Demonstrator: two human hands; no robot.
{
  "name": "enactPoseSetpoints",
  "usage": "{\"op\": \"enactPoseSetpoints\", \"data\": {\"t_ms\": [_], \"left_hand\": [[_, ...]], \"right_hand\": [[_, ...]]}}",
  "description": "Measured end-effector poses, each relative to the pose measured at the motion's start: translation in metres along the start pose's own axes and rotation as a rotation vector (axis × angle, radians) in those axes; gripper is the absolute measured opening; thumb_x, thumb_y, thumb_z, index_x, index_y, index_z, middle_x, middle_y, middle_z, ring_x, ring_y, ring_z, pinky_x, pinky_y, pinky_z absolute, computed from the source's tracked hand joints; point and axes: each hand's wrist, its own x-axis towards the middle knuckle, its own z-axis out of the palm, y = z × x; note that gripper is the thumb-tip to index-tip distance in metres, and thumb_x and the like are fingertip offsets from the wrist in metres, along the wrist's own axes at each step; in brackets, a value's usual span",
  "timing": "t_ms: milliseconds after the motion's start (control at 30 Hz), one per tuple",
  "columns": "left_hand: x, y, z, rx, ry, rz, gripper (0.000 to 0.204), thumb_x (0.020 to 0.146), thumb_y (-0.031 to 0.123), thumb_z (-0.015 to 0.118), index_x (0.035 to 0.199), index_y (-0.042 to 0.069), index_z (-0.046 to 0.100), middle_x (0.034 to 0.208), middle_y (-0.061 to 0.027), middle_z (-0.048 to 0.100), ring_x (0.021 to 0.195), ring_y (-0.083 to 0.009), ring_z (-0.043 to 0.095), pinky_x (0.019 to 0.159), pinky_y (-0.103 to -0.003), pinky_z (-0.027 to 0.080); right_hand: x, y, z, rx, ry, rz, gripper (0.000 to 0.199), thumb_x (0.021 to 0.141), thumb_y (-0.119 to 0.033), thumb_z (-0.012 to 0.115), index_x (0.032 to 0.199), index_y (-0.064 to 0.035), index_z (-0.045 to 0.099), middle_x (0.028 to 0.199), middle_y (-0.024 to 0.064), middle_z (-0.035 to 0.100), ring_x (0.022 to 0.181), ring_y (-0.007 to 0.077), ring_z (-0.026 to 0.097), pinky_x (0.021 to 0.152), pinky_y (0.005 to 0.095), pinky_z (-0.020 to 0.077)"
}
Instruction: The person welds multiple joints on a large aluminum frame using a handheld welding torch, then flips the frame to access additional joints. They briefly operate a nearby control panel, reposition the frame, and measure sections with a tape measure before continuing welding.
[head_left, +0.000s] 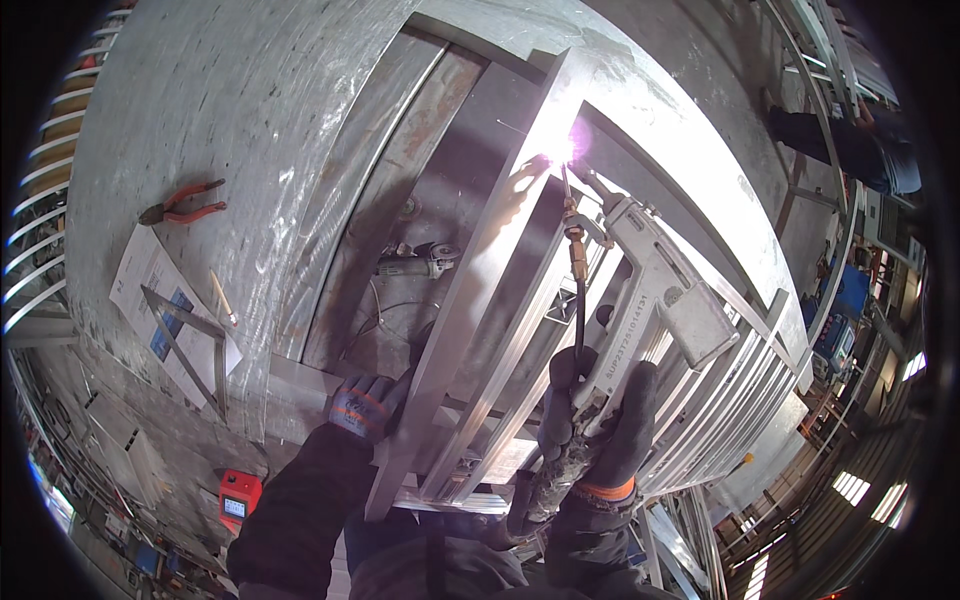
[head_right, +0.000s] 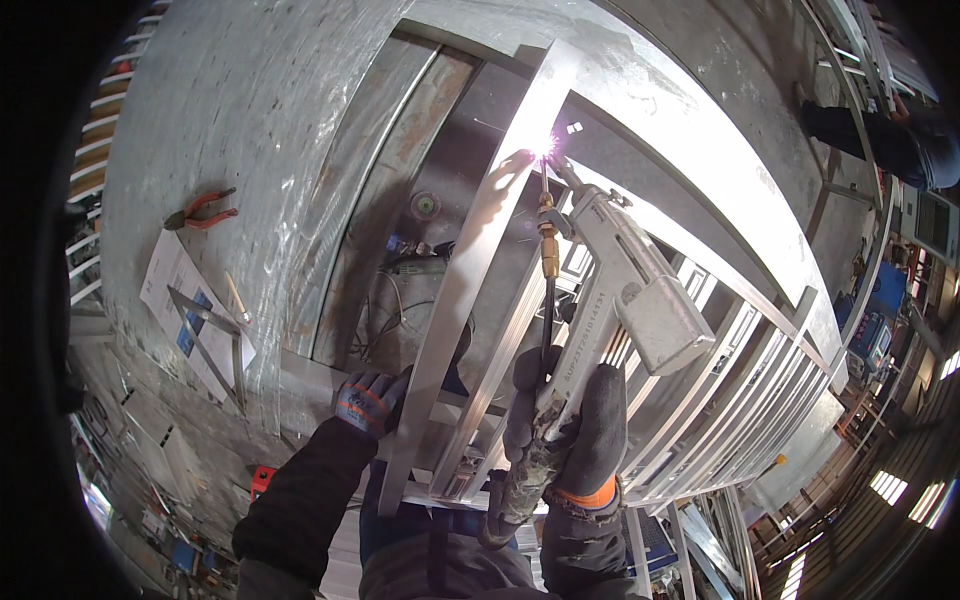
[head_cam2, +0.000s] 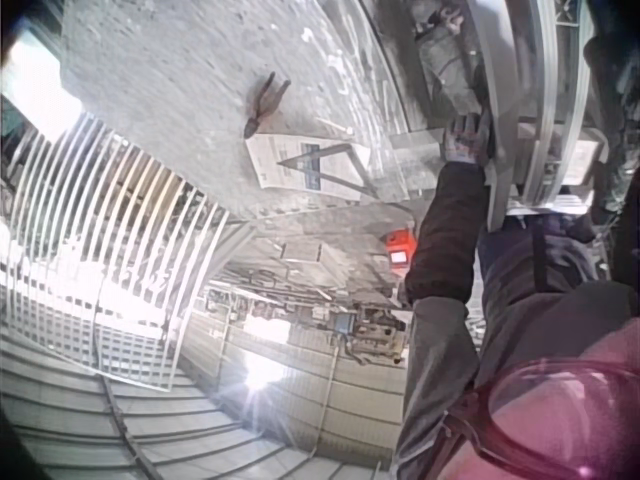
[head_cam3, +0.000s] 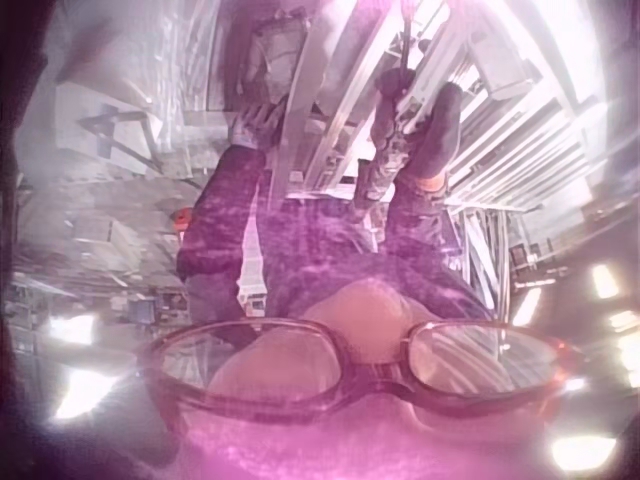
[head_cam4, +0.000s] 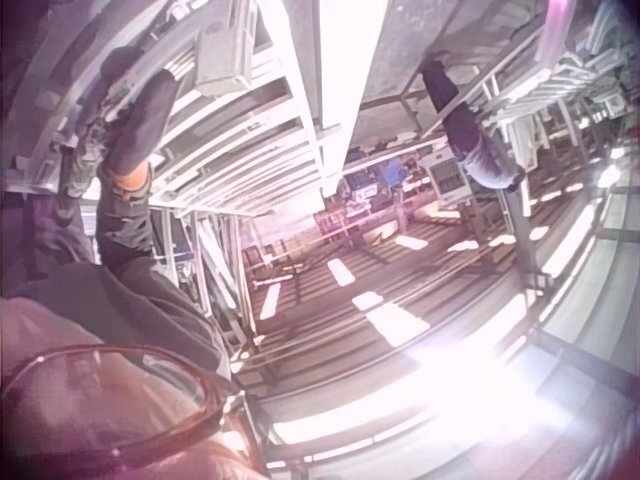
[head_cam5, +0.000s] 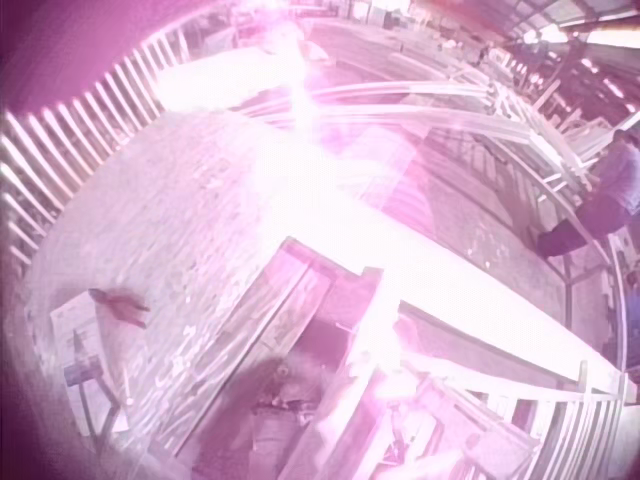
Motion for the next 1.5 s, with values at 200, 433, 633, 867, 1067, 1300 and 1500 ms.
{"op": "enactPoseSetpoints", "data": {"t_ms": [200,433,633,867,1067,1300,1500], "left_hand": [[-0.001,-0.001,0.002,0.025,-0.028,-0.004,0.072,0.073,0.025,0.071,0.143,0.020,0.057,0.104,-0.0068,0.070,0.096,-0.0280,0.067,0.083,-0.045,0.053],[0.000,0.000,0.001,-0.011,0.008,-0.007,0.066,0.078,0.023,0.067,0.143,0.021,0.057,0.101,-0.0059,0.071,0.093,-0.0267,0.068,0.081,-0.043,0.053],[0.002,0.003,-0.008,0.004,-0.109,-0.038,0.067,0.081,0.027,0.067,0.146,0.019,0.053,0.109,-0.0058,0.069,0.104,-0.0255,0.067,0.089,-0.042,0.053],[0.002,0.004,-0.006,0.014,-0.037,-0.035,0.069,0.074,0.023,0.069,0.142,0.022,0.057,0.106,-0.0044,0.069,0.098,-0.0262,0.067,0.085,-0.044,0.053],[0.003,0.005,-0.008,0.070,-0.060,-0.041,0.067,0.078,0.022,0.066,0.144,0.024,0.055,0.105,-0.0030,0.069,0.098,-0.0247,0.066,0.086,-0.042,0.053],[-0.001,0.002,-0.008,0.062,-0.105,-0.012,0.067,0.081,0.021,0.065,0.147,0.020,0.051,0.111,-0.0063,0.067,0.107,-0.0246,0.064,0.093,-0.040,0.050],[-0.008,0.001,0.006,0.121,-0.139,-0.058,0.059,0.088,0.023,0.058,0.145,0.014,0.051,0.113,-0.0090,0.067,0.109,-0.0283,0.063,0.095,-0.043,0.048]], "right_hand": [[-0.001,-0.002,0.002,0.008,0.046,0.007,0.074,0.102,-0.063,0.039,0.109,0.0085,0.060,0.063,0.0138,0.060,0.045,0.0180,0.054,0.042,0.0278,0.0422],[-0.006,-0.002,0.004,0.020,0.075,0.031,0.077,0.099,-0.067,0.044,0.109,0.0073,0.061,0.063,0.0117,0.060,0.046,0.0182,0.056,0.041,0.0280,0.0451],[-0.007,-0.002,0.003,-0.011,0.000,0.032,0.079,0.098,-0.069,0.042,0.106,0.0077,0.060,0.059,0.0116,0.058,0.044,0.0179,0.055,0.040,0.0279,0.0437],[-0.011,-0.001,0.003,0.082,0.000,0.051,0.078,0.100,-0.067,0.041,0.105,0.0083,0.060,0.059,0.0130,0.059,0.043,0.0185,0.054,0.040,0.0274,0.0440],[-0.014,-0.002,0.005,0.071,-0.001,0.069,0.078,0.101,-0.067,0.038,0.103,0.0075,0.061,0.058,0.0117,0.058,0.043,0.0186,0.054,0.040,0.0275,0.0435],[-0.030,-0.003,-0.007,-0.015,-0.003,0.096,0.072,0.104,-0.061,0.037,0.107,0.0067,0.062,0.064,0.0134,0.061,0.047,0.0190,0.056,0.045,0.0305,0.0463],[-0.074,-0.007,-0.023,-0.028,-0.118,0.093,0.083,0.101,-0.067,0.032,0.105,0.0099,0.063,0.056,0.0126,0.058,0.040,0.0187,0.052,0.038,0.0287,0.0424]]}}
